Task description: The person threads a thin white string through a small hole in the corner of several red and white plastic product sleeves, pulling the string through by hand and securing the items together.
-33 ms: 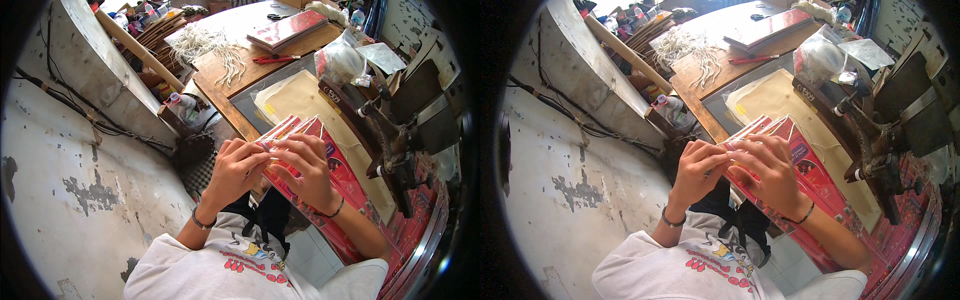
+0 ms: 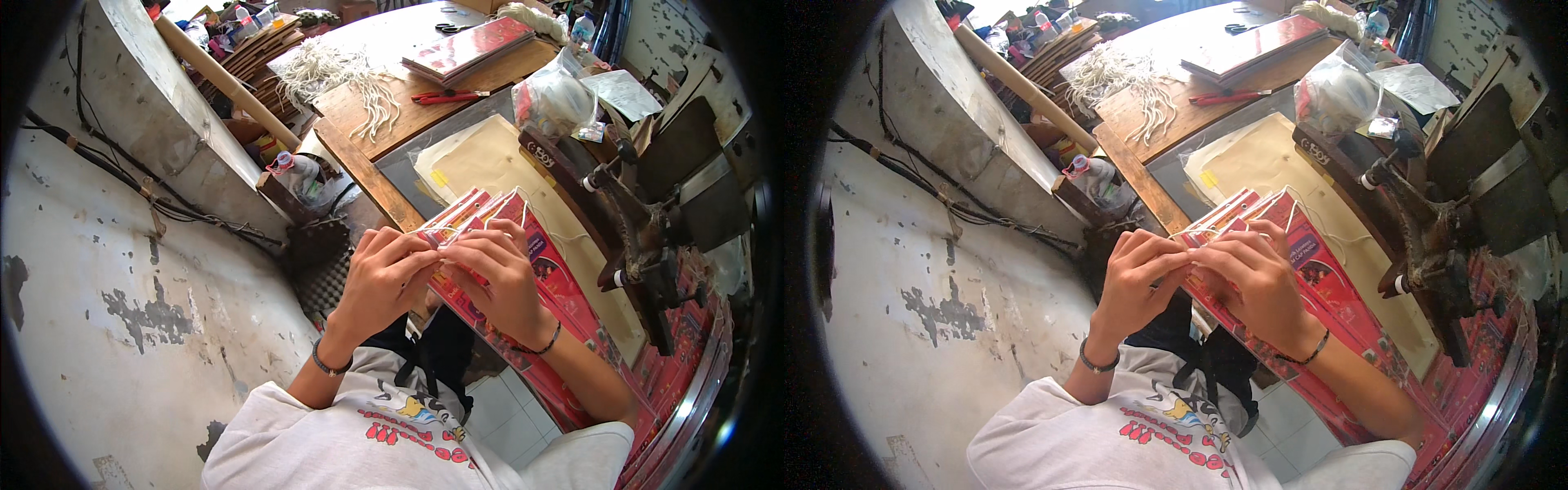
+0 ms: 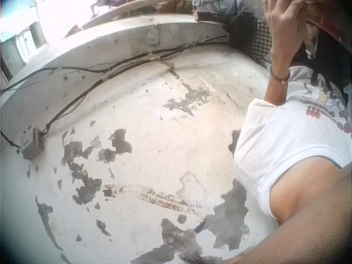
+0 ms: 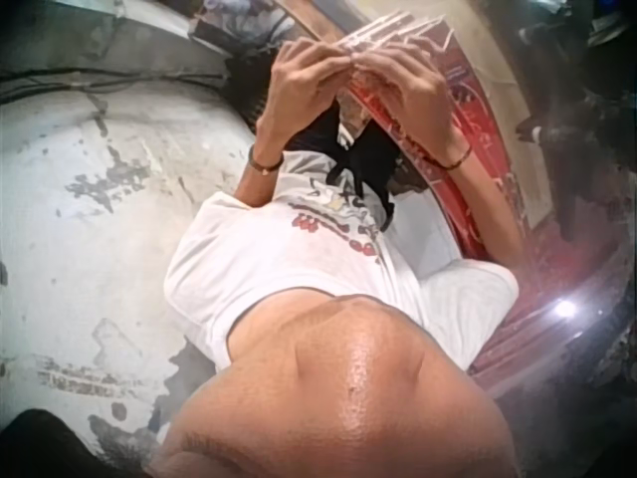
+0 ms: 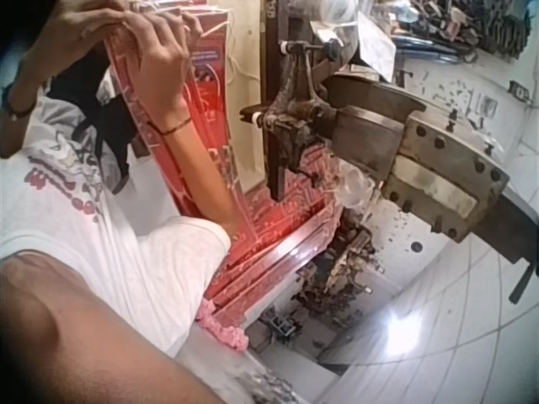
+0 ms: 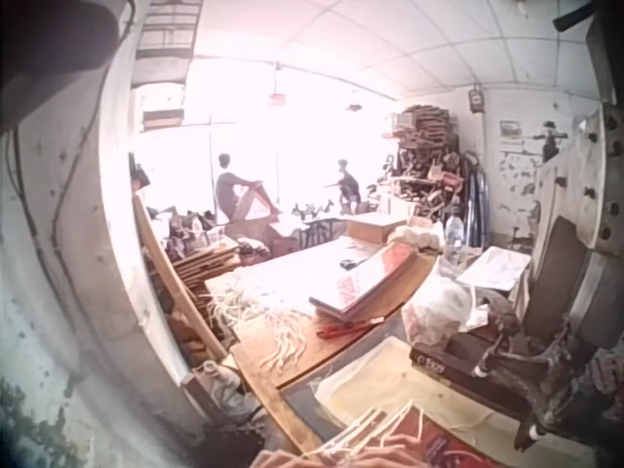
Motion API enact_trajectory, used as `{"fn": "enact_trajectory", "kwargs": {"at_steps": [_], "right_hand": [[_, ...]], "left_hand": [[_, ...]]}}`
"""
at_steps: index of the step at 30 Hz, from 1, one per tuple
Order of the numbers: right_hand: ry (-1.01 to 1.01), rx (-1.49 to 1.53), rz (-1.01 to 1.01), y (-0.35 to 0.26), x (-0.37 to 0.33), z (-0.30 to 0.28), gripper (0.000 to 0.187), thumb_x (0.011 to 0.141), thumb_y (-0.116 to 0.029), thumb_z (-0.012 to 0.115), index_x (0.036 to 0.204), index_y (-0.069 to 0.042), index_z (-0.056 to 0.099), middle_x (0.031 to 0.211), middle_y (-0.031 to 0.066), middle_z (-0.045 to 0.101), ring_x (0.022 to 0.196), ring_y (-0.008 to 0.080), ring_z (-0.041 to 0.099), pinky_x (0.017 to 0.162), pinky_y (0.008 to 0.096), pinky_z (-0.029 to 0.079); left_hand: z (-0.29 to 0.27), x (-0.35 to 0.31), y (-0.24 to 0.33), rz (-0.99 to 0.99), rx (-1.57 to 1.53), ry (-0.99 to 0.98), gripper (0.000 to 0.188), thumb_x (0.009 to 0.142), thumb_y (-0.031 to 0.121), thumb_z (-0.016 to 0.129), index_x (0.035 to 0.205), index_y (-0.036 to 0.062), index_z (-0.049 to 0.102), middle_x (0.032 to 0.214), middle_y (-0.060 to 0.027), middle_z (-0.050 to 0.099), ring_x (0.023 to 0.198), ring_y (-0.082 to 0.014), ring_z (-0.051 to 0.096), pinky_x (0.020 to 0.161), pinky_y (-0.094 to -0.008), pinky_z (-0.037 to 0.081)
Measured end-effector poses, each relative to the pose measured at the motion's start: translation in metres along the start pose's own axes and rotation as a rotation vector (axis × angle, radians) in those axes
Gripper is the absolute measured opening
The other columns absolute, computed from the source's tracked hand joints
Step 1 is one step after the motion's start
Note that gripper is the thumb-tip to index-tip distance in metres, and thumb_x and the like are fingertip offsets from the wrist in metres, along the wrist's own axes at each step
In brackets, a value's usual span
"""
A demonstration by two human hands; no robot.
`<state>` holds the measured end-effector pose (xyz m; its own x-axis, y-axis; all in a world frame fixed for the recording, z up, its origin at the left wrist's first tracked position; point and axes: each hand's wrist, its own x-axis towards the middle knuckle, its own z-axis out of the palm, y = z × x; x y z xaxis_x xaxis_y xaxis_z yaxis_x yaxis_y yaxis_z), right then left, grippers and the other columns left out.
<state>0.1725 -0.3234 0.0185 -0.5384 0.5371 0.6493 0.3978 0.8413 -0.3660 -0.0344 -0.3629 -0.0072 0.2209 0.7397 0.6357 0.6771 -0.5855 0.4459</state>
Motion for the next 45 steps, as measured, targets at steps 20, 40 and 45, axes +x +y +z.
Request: {"fn": "enact_trajectory", "kwargs": {"at_steps": [20,40,45], "right_hand": [[-0.088,0.12,0.117,-0.004,-0.004,0.007,0.017,0.088,-0.005,0.072,0.102,-0.003,0.063,0.083,0.0112,0.062,0.075,0.0293,0.066,0.065,0.039,0.054],[-0.096,0.008,0.065,-0.004,-0.004,0.009,0.01,0.09,-0.013,0.07,0.094,-0.006,0.065,0.075,0.0089,0.062,0.067,0.0284,0.065,0.06,0.0381,0.053],[-0.087,0.012,0.074,-0.003,-0.005,0.01,0.011,0.09,-0.014,0.07,0.095,-0.006,0.065,0.075,0.0092,0.062,0.068,0.0286,0.065,0.06,0.0385,0.053]], "left_hand": [[-0.006,0.001,0.002,0.033,0.059,0.069,0.022,0.075,0.016,0.084,0.096,0.0165,0.079,0.084,0.0042,0.071,0.077,-0.015,0.06,0.074,-0.0319,0.043],[0.006,-0.001,0.004,-0.01,0.144,0.111,0.017,0.069,0.021,0.088,0.075,0.0142,0.073,0.076,0.0043,0.068,0.072,-0.0133,0.059,0.067,-0.0315,0.038],[0.009,-0.002,0.002,-0.09,0.126,0.084,0.017,0.072,0.023,0.084,0.085,0.0171,0.074,0.08,0.0047,0.065,0.078,-0.0161,0.059,0.072,-0.0331,0.041]]}}
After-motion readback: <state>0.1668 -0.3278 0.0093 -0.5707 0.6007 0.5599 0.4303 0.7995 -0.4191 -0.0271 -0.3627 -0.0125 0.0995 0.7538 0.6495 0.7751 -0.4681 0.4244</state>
